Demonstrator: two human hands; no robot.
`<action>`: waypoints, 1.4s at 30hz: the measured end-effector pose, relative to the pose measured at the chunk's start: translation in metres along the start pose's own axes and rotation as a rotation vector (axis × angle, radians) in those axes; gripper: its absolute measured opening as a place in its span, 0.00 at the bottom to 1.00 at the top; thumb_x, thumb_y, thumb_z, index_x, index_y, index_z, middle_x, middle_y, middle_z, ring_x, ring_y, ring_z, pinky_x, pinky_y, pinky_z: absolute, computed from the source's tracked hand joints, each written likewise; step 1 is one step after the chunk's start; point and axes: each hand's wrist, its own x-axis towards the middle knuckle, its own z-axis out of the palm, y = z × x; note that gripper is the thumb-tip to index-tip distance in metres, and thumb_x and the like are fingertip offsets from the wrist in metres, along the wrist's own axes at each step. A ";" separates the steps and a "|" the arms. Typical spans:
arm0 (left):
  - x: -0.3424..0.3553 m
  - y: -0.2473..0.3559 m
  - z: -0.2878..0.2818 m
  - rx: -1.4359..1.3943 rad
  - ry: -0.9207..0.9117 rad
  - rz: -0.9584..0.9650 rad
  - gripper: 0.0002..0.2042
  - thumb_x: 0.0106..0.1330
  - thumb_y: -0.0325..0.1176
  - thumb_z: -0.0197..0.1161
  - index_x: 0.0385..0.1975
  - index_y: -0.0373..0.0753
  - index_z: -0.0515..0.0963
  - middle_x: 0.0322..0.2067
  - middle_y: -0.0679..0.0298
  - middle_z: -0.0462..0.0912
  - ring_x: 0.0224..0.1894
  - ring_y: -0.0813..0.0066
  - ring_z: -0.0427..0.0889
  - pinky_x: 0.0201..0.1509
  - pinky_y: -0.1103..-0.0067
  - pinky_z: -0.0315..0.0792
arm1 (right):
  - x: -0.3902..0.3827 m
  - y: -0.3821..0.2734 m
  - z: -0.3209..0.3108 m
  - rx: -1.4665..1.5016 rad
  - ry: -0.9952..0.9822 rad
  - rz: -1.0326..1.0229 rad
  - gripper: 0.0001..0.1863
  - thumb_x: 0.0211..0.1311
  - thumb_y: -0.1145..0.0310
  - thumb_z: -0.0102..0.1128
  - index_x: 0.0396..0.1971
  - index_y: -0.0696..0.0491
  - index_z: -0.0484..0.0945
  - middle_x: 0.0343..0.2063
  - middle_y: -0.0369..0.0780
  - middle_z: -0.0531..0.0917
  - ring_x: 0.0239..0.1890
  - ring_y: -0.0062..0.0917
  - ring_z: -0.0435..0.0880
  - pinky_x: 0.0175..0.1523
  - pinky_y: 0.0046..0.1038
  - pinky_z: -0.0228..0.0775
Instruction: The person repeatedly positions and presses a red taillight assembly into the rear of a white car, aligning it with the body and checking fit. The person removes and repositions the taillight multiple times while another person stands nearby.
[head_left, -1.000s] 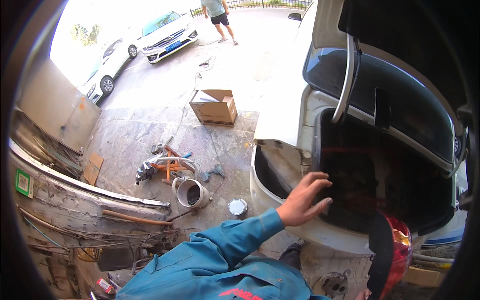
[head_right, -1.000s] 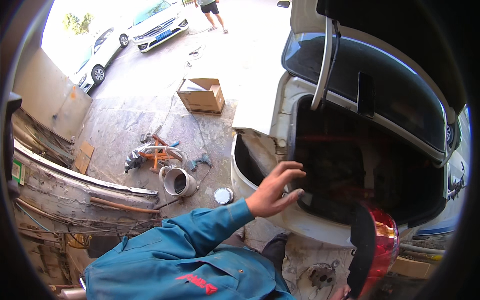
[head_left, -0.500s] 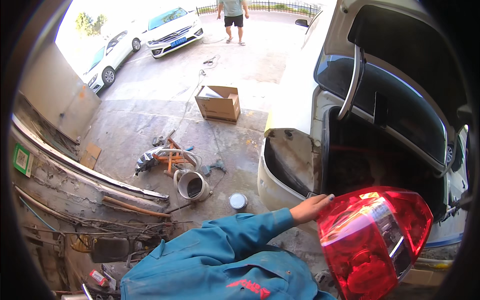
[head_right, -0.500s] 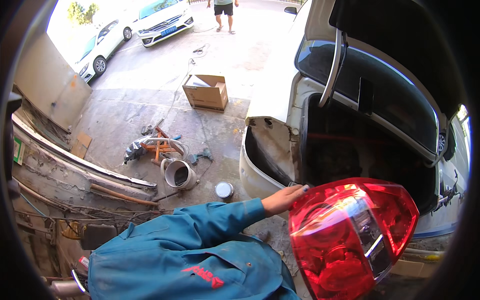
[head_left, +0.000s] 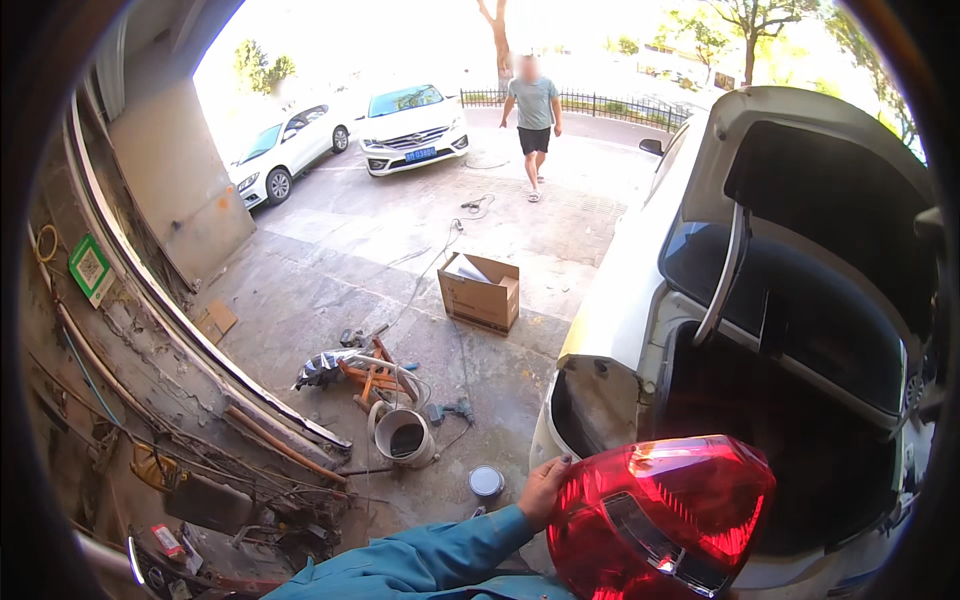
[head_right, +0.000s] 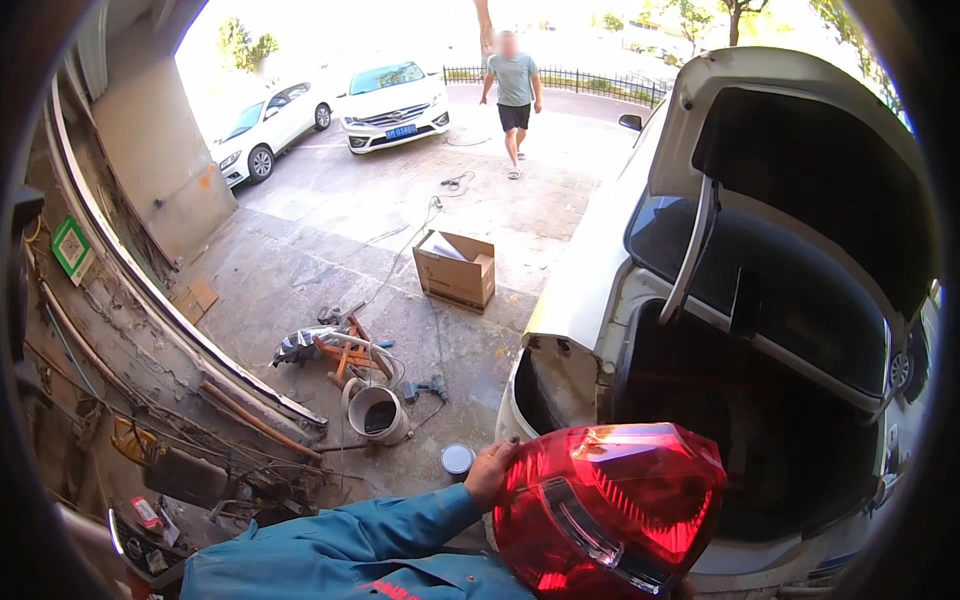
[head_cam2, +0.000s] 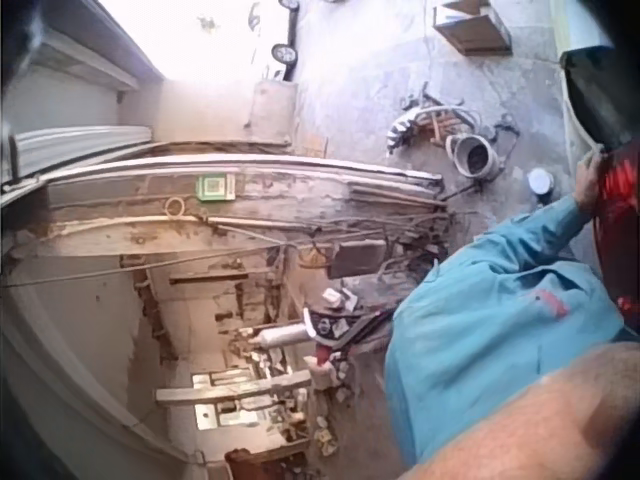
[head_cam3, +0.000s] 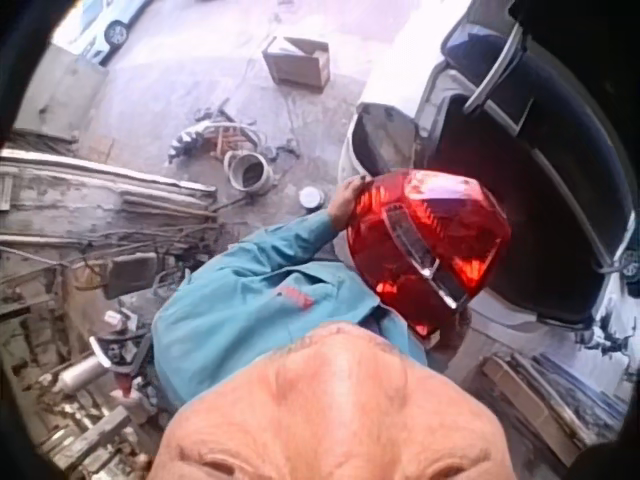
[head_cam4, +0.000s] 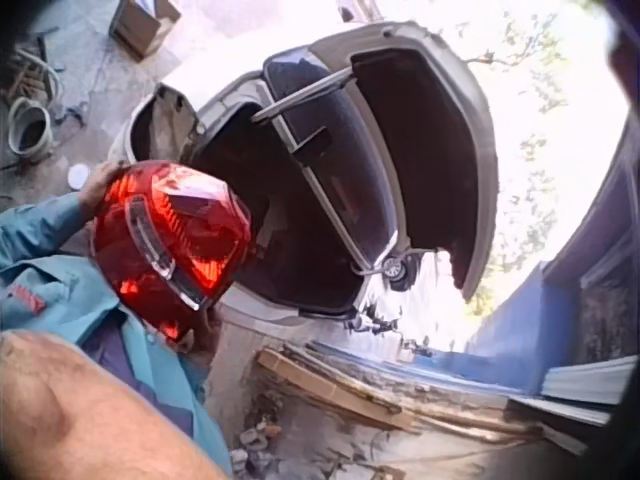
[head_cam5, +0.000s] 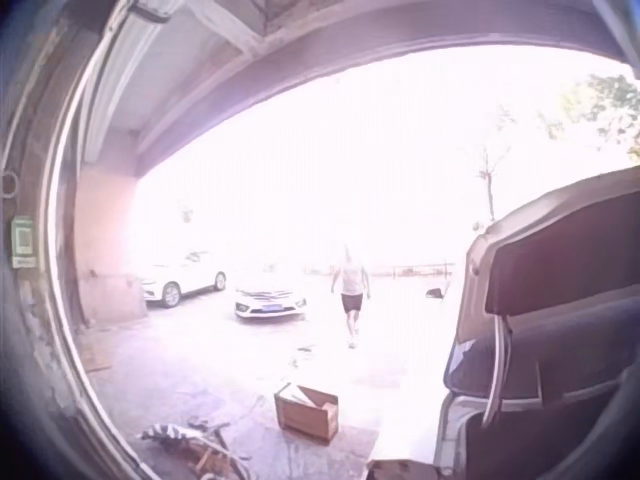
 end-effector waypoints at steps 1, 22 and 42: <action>-0.016 0.014 -0.017 0.016 0.067 0.073 0.21 0.90 0.47 0.60 0.57 0.31 0.84 0.52 0.57 0.93 0.51 0.72 0.92 0.59 0.72 0.87 | -0.002 0.009 0.011 0.006 -0.059 0.039 0.28 0.84 0.46 0.50 0.51 0.59 0.83 0.49 0.42 0.88 0.50 0.28 0.86 0.54 0.37 0.79; 0.145 0.074 -0.165 0.249 0.164 -0.142 0.31 0.92 0.57 0.47 0.64 0.31 0.81 0.57 0.51 0.91 0.59 0.56 0.91 0.70 0.62 0.83 | -0.006 0.057 0.126 0.054 0.276 -0.041 0.36 0.88 0.34 0.55 0.25 0.50 0.74 0.22 0.25 0.73 0.29 0.12 0.67 0.35 0.27 0.57; 0.263 0.044 -0.176 0.170 0.254 -0.172 0.27 0.91 0.56 0.50 0.55 0.34 0.82 0.52 0.54 0.91 0.51 0.60 0.91 0.61 0.63 0.85 | 0.083 0.045 0.214 -0.301 0.533 -0.230 0.28 0.93 0.48 0.51 0.38 0.59 0.76 0.32 0.39 0.75 0.38 0.26 0.73 0.50 0.34 0.72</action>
